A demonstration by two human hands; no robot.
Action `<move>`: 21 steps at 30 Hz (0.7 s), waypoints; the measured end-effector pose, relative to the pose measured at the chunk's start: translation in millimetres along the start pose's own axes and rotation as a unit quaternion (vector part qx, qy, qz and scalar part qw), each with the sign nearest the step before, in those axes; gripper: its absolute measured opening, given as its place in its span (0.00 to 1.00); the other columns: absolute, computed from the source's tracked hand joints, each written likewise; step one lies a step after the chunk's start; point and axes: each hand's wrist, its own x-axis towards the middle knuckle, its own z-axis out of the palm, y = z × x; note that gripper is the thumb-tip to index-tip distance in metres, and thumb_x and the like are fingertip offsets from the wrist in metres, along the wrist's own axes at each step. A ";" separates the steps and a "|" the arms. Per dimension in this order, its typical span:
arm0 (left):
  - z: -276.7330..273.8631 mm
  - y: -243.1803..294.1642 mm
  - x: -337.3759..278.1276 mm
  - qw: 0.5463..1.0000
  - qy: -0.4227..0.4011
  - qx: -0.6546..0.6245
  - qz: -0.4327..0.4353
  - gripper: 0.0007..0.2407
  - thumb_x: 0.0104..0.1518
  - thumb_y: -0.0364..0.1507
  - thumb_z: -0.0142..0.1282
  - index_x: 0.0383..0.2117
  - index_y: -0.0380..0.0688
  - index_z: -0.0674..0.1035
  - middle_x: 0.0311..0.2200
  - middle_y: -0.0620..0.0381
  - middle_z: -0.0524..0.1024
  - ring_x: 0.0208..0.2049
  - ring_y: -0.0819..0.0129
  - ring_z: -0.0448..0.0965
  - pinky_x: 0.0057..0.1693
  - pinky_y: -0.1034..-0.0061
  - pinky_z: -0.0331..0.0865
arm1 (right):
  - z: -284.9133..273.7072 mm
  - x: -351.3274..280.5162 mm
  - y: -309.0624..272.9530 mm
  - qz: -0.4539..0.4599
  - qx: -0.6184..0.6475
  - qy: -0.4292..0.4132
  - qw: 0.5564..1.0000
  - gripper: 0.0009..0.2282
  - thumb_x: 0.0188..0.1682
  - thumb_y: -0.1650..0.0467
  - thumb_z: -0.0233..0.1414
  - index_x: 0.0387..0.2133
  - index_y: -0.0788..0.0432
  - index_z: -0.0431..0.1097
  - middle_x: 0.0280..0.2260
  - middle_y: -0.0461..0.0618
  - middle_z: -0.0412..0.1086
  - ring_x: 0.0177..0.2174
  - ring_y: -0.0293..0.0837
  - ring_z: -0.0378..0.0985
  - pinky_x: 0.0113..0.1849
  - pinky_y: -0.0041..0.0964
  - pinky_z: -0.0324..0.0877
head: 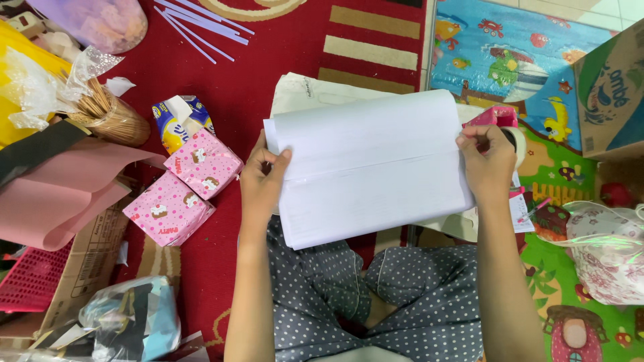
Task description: The person wraps a rectangular white box by folding large sheets of white paper over it and securing the edges using a tape dispenser. The person turns the box over and folds multiple layers of paper around the sides.
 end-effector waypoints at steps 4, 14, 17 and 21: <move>-4.6 9.9 -8.9 1.000 0.006 -0.026 0.002 0.11 0.54 0.27 0.55 0.19 0.31 0.68 0.56 0.30 0.59 0.57 0.34 0.57 0.57 0.49 0.58 | 5.2 -1.9 -0.5 -0.018 0.026 -0.003 1.000 0.04 0.46 0.75 0.56 0.33 0.56 0.71 0.25 0.45 0.66 0.26 0.39 0.65 0.33 0.31 0.62; -3.6 3.6 -15.2 0.992 0.031 0.107 0.066 0.09 0.53 0.25 0.56 0.20 0.32 0.71 0.52 0.36 0.65 0.51 0.43 0.69 0.49 0.59 0.70 | 2.7 -7.4 -6.1 -0.036 0.059 -0.002 0.998 0.03 0.47 0.76 0.55 0.33 0.60 0.71 0.26 0.48 0.65 0.28 0.39 0.64 0.34 0.31 0.62; -1.5 6.8 -17.8 0.985 0.038 0.147 0.083 0.09 0.54 0.24 0.56 0.20 0.32 0.71 0.51 0.37 0.66 0.49 0.45 0.71 0.49 0.62 0.71 | 3.9 -7.7 -6.3 -0.035 0.075 -0.002 0.997 0.03 0.47 0.77 0.55 0.33 0.61 0.70 0.26 0.48 0.65 0.29 0.39 0.64 0.34 0.31 0.62; 0.6 8.6 -20.5 0.977 0.045 0.182 0.099 0.08 0.54 0.24 0.56 0.21 0.32 0.70 0.50 0.37 0.66 0.48 0.47 0.73 0.48 0.65 0.71 | 6.4 -5.6 -2.1 -0.024 0.096 0.005 0.995 0.04 0.46 0.77 0.55 0.33 0.61 0.70 0.26 0.48 0.65 0.29 0.38 0.64 0.34 0.30 0.61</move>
